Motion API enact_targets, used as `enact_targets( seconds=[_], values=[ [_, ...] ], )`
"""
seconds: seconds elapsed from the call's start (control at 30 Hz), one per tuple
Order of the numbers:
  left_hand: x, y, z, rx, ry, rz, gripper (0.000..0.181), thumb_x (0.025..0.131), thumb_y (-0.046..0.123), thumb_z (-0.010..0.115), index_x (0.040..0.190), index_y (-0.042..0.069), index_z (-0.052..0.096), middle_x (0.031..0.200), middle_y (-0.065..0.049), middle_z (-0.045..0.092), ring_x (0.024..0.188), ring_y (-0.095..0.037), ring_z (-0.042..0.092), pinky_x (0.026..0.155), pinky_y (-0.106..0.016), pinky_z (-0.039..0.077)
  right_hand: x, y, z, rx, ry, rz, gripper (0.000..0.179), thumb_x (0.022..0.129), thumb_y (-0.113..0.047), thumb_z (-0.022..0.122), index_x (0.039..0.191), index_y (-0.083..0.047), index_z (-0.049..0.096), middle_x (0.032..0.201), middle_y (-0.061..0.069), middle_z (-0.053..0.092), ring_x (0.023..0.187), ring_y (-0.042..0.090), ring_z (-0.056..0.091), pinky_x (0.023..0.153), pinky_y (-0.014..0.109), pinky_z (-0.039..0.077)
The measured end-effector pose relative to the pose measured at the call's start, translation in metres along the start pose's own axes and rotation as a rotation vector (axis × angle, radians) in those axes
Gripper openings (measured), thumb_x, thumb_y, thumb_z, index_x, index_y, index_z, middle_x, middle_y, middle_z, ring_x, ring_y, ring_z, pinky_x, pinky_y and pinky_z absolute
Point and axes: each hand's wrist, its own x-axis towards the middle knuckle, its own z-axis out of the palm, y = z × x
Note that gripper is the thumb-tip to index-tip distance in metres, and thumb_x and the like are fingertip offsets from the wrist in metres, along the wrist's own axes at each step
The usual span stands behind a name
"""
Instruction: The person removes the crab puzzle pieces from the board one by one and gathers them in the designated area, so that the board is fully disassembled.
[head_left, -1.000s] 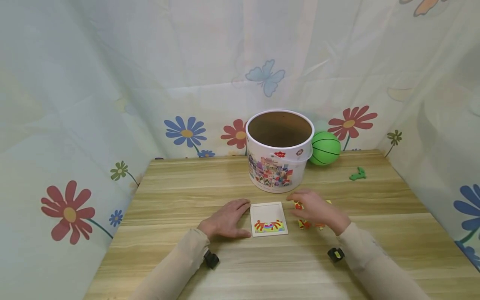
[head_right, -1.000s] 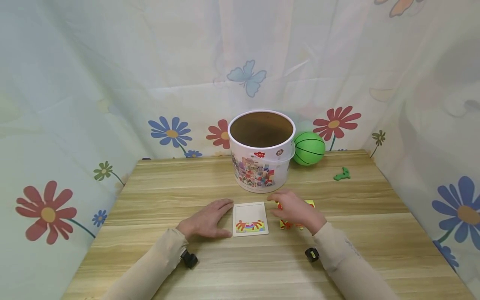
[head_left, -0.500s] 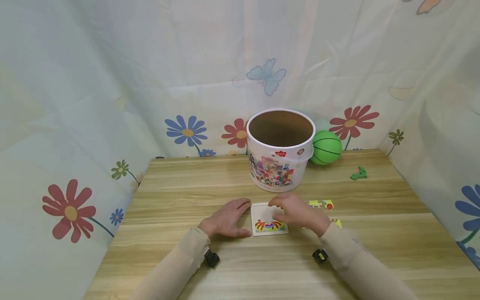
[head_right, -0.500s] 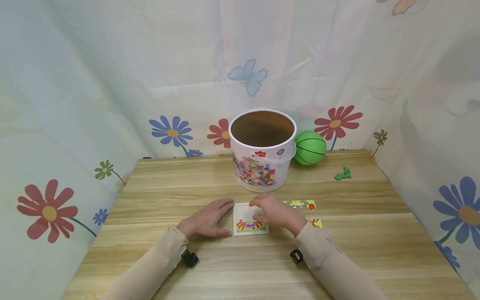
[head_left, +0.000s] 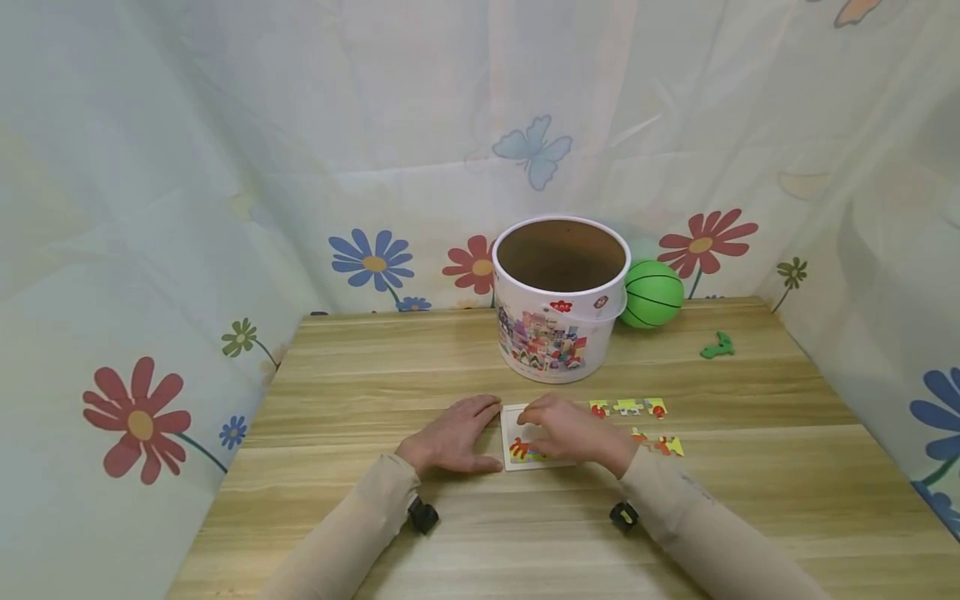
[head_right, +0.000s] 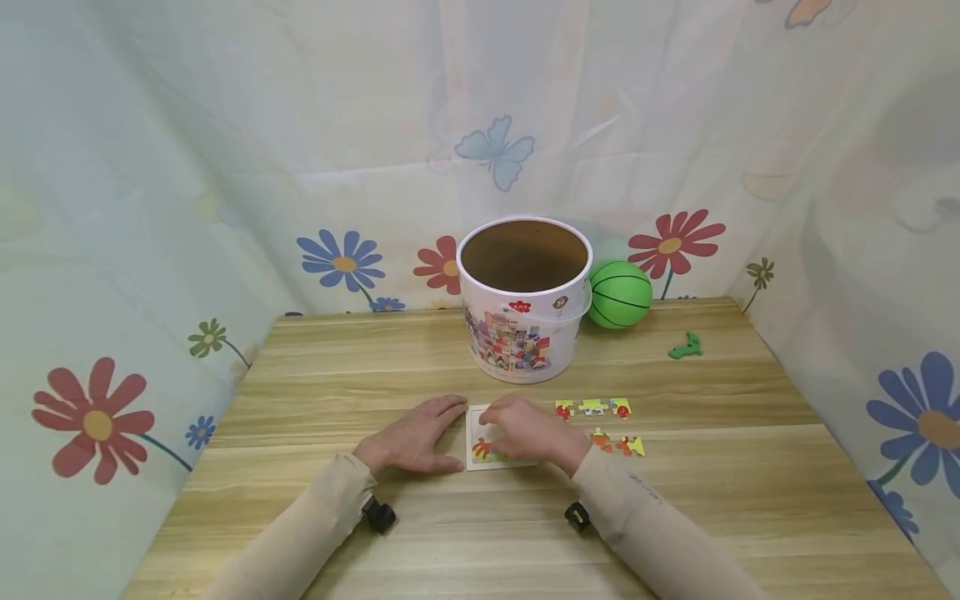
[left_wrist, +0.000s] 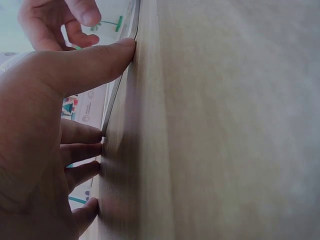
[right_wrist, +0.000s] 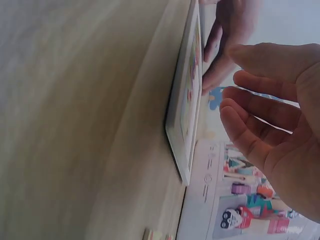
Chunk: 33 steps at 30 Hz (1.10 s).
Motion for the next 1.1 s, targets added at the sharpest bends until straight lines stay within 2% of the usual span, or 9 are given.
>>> enact_targets(
  seconds=[0.13,0.37,0.57,0.87,1.1],
  values=[
    [0.000,0.000,-0.001,-0.001,0.004,0.003,0.098,0.082,0.068,0.060,0.151,0.005,0.032,0.157,-0.010,0.031,0.145,-0.026,0.029,0.121,-0.040,0.024,0.004,-0.002,0.005,-0.014,-0.034,0.004,0.034,0.087,-0.020,0.071,0.118,-0.008,0.068,0.119,0.007,0.067,0.113,0.024,0.060,0.099,0.041,0.050],
    [0.001,-0.003,-0.003,0.008,0.010,0.011,0.097,0.082,0.068,0.059,0.151,0.005,0.032,0.157,-0.011,0.031,0.145,-0.026,0.029,0.120,-0.040,0.024,0.010,-0.004,0.011,-0.045,-0.044,-0.073,0.030,0.083,-0.013,0.072,0.112,-0.007,0.069,0.110,0.005,0.068,0.104,0.019,0.062,0.093,0.036,0.052],
    [0.002,-0.004,-0.004,0.005,0.006,0.010,0.097,0.082,0.068,0.059,0.151,0.005,0.032,0.158,-0.010,0.030,0.145,-0.026,0.028,0.121,-0.040,0.024,0.012,-0.007,0.012,-0.035,-0.062,-0.057,0.028,0.083,-0.013,0.072,0.110,-0.008,0.069,0.107,0.004,0.068,0.099,0.016,0.061,0.091,0.034,0.053],
    [0.001,-0.003,-0.003,-0.009,0.006,0.012,0.098,0.082,0.067,0.061,0.151,0.005,0.032,0.157,-0.011,0.030,0.145,-0.026,0.029,0.120,-0.040,0.024,0.013,-0.011,0.016,-0.071,-0.035,-0.114,0.023,0.076,-0.008,0.072,0.099,-0.008,0.071,0.099,0.005,0.068,0.093,0.019,0.062,0.085,0.034,0.053],
    [0.001,-0.002,0.001,-0.016,-0.002,0.009,0.098,0.082,0.067,0.061,0.152,0.005,0.032,0.158,-0.010,0.030,0.145,-0.026,0.029,0.120,-0.039,0.024,0.013,-0.016,0.018,-0.076,-0.069,-0.069,0.021,0.077,-0.007,0.073,0.097,-0.009,0.072,0.099,0.004,0.068,0.092,0.019,0.062,0.086,0.033,0.054]
  ],
)
